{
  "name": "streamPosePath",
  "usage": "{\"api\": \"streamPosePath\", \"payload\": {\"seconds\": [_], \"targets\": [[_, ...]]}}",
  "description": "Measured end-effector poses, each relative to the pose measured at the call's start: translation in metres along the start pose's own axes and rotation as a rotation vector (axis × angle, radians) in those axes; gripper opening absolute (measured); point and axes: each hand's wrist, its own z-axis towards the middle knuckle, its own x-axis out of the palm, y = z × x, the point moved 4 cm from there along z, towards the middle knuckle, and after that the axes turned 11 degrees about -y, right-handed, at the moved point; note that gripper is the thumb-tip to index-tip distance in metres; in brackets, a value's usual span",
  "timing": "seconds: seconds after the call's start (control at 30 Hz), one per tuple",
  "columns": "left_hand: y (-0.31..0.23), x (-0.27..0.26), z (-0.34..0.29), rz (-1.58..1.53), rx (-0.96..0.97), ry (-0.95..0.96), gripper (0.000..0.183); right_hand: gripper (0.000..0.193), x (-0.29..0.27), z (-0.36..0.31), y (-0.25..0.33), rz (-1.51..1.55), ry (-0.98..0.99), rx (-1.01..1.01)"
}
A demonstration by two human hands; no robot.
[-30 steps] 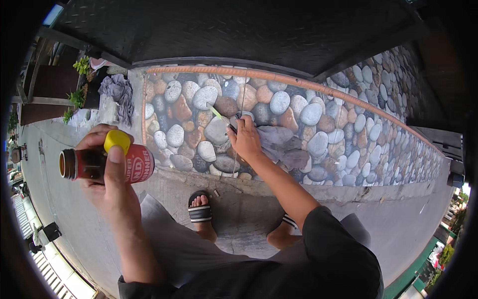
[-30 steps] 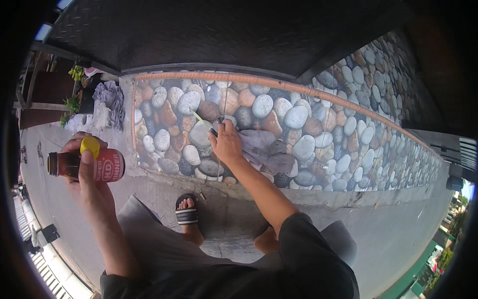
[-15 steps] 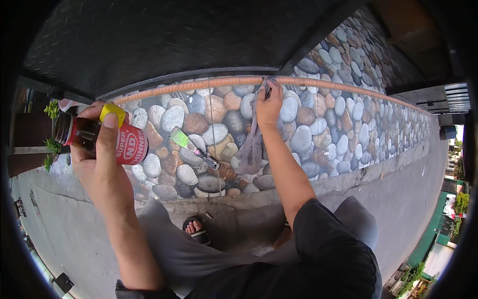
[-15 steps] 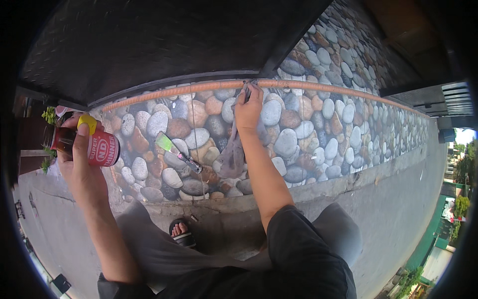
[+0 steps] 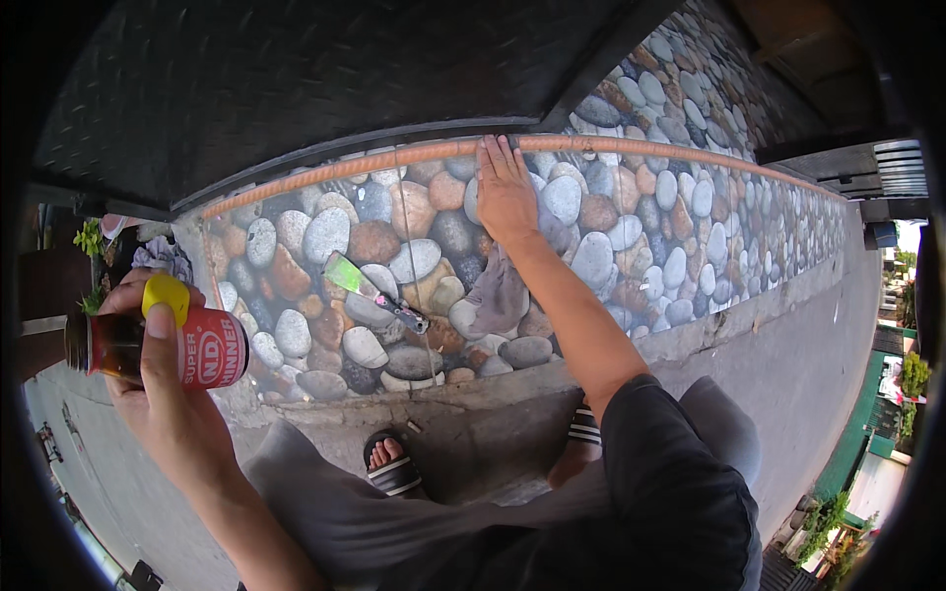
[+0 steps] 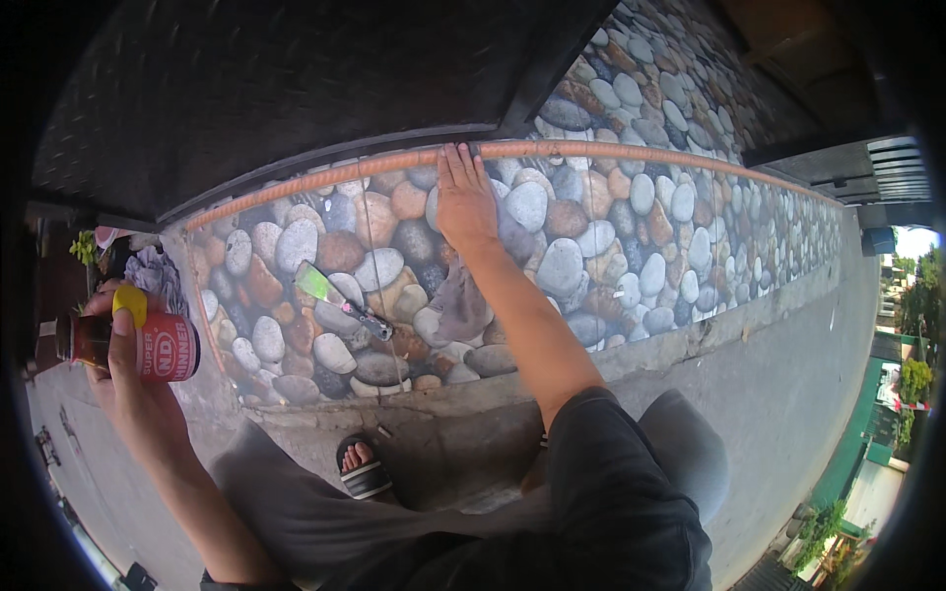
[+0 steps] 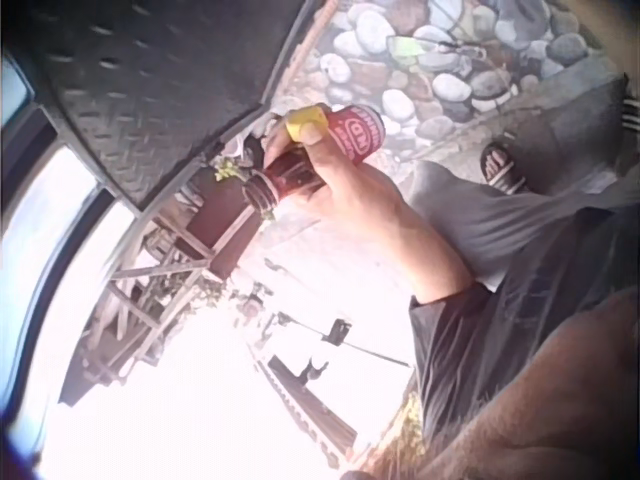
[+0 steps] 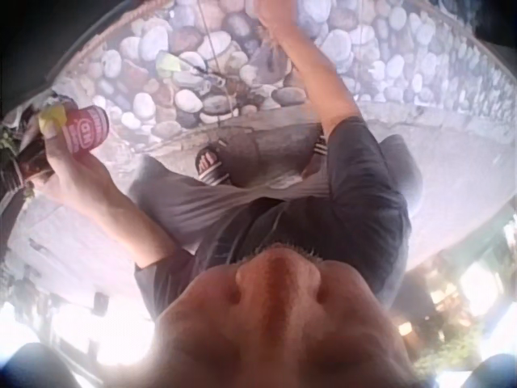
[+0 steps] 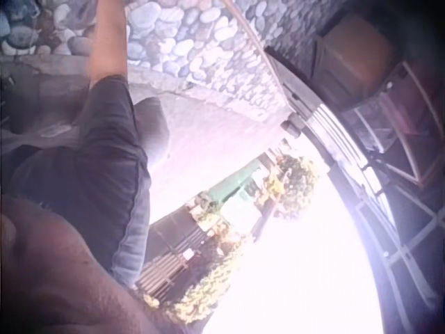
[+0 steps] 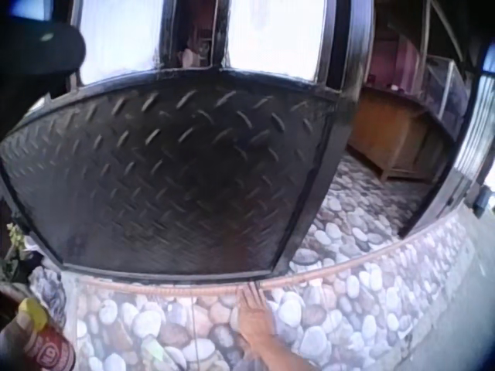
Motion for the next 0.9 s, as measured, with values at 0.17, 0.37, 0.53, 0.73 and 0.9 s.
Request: {"api": "streamPosePath", "payload": {"seconds": [0.17, 0.37, 0.53, 0.73, 0.9], "targets": [[-0.011, 0.007, -0.009, -0.009, 0.002, -0.020, 0.024, 0.050, -0.008, -0.001, -0.048, -0.155, 0.019, 0.219], [-0.007, 0.004, -0.015, 0.054, 0.061, 0.082, 0.026, 0.056, -0.009, -0.012, -0.024, -0.107, 0.091, 0.050], [-0.014, 0.018, -0.022, 0.011, 0.023, 0.058, 0.028, 0.055, -0.028, -0.005, -0.101, -0.234, -0.131, 0.402], [-0.011, 0.026, -0.025, 0.040, 0.014, 0.166, 0.028, 0.047, -0.030, -0.007, -0.074, -0.144, -0.087, 0.216], [-0.008, 0.032, -0.031, 0.069, 0.024, 0.175, 0.025, 0.031, -0.049, -0.005, -0.104, 0.188, -0.269, 0.391]]}}
